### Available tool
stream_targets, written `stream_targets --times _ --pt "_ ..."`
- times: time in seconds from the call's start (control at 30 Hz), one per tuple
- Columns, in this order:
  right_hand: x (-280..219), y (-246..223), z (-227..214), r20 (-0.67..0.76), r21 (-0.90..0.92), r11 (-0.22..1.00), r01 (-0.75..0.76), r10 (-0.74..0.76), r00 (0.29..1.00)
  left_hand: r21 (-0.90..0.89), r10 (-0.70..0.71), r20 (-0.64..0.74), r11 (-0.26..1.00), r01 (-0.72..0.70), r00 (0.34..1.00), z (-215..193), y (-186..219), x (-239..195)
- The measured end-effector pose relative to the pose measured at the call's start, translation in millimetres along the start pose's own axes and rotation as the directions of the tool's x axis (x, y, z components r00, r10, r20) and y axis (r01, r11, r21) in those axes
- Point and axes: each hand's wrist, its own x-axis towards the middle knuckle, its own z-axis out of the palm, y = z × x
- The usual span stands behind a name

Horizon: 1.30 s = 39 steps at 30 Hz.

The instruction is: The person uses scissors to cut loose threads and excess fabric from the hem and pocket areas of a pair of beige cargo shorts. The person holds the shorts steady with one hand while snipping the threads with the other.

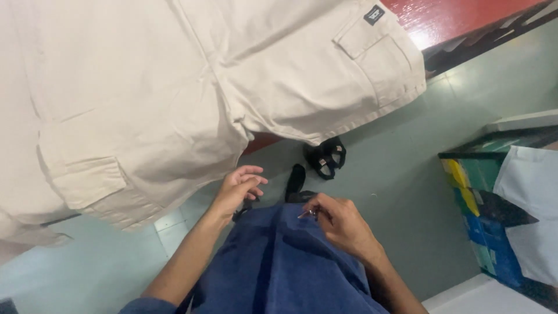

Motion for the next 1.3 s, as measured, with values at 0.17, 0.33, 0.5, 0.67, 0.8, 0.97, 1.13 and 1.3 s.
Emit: stream_targets --times 0.17,0.33,0.5,0.67,0.8,0.97,1.13,1.3 --pt "18 34 -50 0.05 -0.027 1.0 0.003 -0.002 0.999 0.065 0.095 0.058 0.993 -0.098 0.994 41 -8 49" --pt "26 50 -88 0.062 -0.032 0.999 -0.031 0.033 0.998 0.062 0.177 0.059 0.982 -0.181 0.982 83 -38 105" --pt "31 62 -111 -0.121 0.181 0.975 0.131 -0.11 0.987 0.257 0.291 -0.072 0.93 -0.264 0.954 136 38 40" --pt "5 55 -133 -0.19 0.166 0.957 0.237 -0.205 0.96 0.031 0.615 0.092 0.784 -0.62 0.783 152 104 -41" --pt "-8 18 -154 -0.279 -0.076 0.975 0.21 -0.223 0.934 0.131 0.717 0.009 0.69 -0.712 0.697 157 142 -60" --pt "-13 -3 -167 -0.354 -0.225 0.958 0.179 -0.252 0.901 0.13 0.871 0.072 0.475 -0.87 0.486 156 172 -59" --pt "-3 -13 -190 -0.335 -0.466 0.863 0.197 -0.378 0.863 0.163 0.864 0.16 0.454 -0.876 0.478 153 198 -58" --pt "0 -23 -199 -0.264 -0.677 0.716 0.168 -0.45 0.853 0.096 0.866 0.2 0.449 -0.888 0.459 151 207 -49"
